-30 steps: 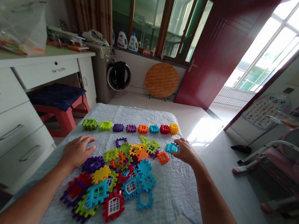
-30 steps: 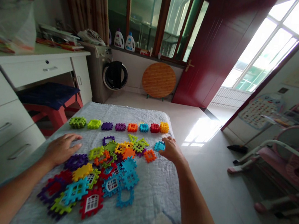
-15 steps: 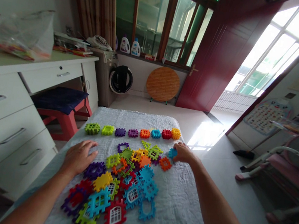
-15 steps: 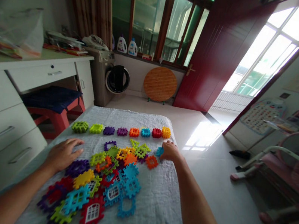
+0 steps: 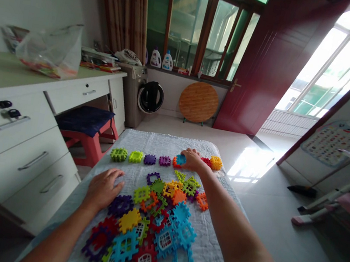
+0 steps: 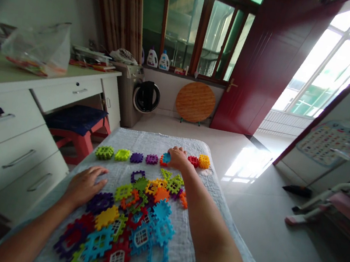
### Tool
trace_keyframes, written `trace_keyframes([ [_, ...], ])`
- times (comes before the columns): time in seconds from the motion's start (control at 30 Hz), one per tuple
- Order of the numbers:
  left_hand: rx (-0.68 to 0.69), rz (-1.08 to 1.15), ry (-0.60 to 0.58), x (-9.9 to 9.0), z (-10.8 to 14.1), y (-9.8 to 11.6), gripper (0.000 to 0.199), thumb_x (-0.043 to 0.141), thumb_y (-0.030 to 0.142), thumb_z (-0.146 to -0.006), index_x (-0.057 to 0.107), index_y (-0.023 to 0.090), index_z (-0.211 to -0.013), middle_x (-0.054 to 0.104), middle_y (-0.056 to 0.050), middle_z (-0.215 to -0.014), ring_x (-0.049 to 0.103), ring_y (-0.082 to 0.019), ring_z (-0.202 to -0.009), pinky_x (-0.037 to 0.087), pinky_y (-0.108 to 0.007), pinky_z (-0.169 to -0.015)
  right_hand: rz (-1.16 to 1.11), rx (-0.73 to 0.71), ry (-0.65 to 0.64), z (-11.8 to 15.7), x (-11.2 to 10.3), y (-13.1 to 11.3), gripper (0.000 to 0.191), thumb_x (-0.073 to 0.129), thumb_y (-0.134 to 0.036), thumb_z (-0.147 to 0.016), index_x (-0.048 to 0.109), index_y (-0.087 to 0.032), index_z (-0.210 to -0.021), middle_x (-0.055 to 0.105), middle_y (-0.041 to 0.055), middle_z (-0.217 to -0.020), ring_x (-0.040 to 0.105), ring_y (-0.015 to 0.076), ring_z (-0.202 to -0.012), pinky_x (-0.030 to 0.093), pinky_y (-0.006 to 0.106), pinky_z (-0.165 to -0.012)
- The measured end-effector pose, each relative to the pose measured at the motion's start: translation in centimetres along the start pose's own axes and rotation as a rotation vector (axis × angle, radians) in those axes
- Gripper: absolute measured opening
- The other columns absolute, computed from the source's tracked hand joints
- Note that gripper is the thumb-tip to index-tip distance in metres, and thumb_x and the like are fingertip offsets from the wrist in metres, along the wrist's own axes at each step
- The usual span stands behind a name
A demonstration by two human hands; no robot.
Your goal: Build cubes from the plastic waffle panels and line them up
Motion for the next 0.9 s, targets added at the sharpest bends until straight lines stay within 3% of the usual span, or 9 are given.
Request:
trace_keyframes([
  [0.17, -0.032, -0.002, -0.018, -0.1, 0.1, 0.1, 0.033, 0.045, 0.034, -0.084, 0.061, 0.019, -0.109, 0.063, -0.008, -0.118, 0.057, -0.024, -0.113, 0.041, -0.038, -0.098, -0.005, 0.007, -0.013, -0.6, 0.0, 0.1, 0.054, 0.068, -0.034, -0.066, 0.059, -0.021, -0.118, 0.054, 0.0108, -0.119, 0.047, 0.0299, -0.107, 0.038, 0.035, -0.083],
  [0.33, -0.024, -0.007, -0.019, -0.1, 0.1, 0.1, 0.034, 0.044, 0.034, -0.085, 0.061, 0.019, -0.109, 0.063, -0.008, -0.118, 0.057, -0.024, -0.113, 0.04, -0.038, -0.099, -0.007, 0.083, 0.034, -0.2, -1.7, 2.8, 0.058, 0.065, -0.029, -0.066, 0.056, -0.02, -0.123, 0.054, 0.011, -0.121, 0.047, 0.0283, -0.108, 0.038, 0.034, -0.085],
  [0.43, -0.019, -0.009, -0.03, 0.0, 0.1, 0.1, 0.034, 0.044, 0.034, -0.085, 0.06, 0.018, -0.109, 0.063, -0.008, -0.118, 0.057, -0.024, -0.112, 0.041, -0.038, -0.098, 0.043, 0.094, 0.0, 0.1, -2.2, 4.2, 0.057, 0.064, -0.026, -0.066, 0.058, -0.021, -0.123, 0.054, 0.0102, -0.123, 0.047, 0.0284, -0.108, 0.038, 0.034, -0.084],
  [0.57, -0.01, -0.008, -0.02, 0.0, 0.1, 0.1, 0.032, 0.044, 0.033, -0.085, 0.06, 0.018, -0.108, 0.063, -0.008, -0.116, 0.057, -0.024, -0.112, 0.041, -0.038, -0.098, 0.124, 0.074, -0.085, 0.1, -1.2, 4.7, 0.055, 0.065, -0.025, -0.065, 0.06, -0.023, -0.12, 0.054, 0.0097, -0.124, 0.047, 0.0299, -0.109, 0.038, 0.035, -0.084],
  [0.9, 0.005, 0.002, 0.0, 0.1, 0.1, -0.1, 0.031, 0.044, 0.034, -0.084, 0.06, 0.019, -0.107, 0.063, -0.008, -0.116, 0.057, -0.024, -0.111, 0.041, -0.037, -0.098, 0.14, 0.093, -0.108, -0.3, 0.7, 5.3, 0.057, 0.067, -0.03, -0.066, 0.059, -0.024, -0.122, 0.056, 0.0096, -0.123, 0.046, 0.0321, -0.111, 0.038, 0.038, -0.084],
])
Point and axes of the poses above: each hand's wrist, its own z-axis away from the middle knuckle, its own x-axis out of the palm, y = z × x, the point moved 5 cm from there along -z, towards the middle knuckle
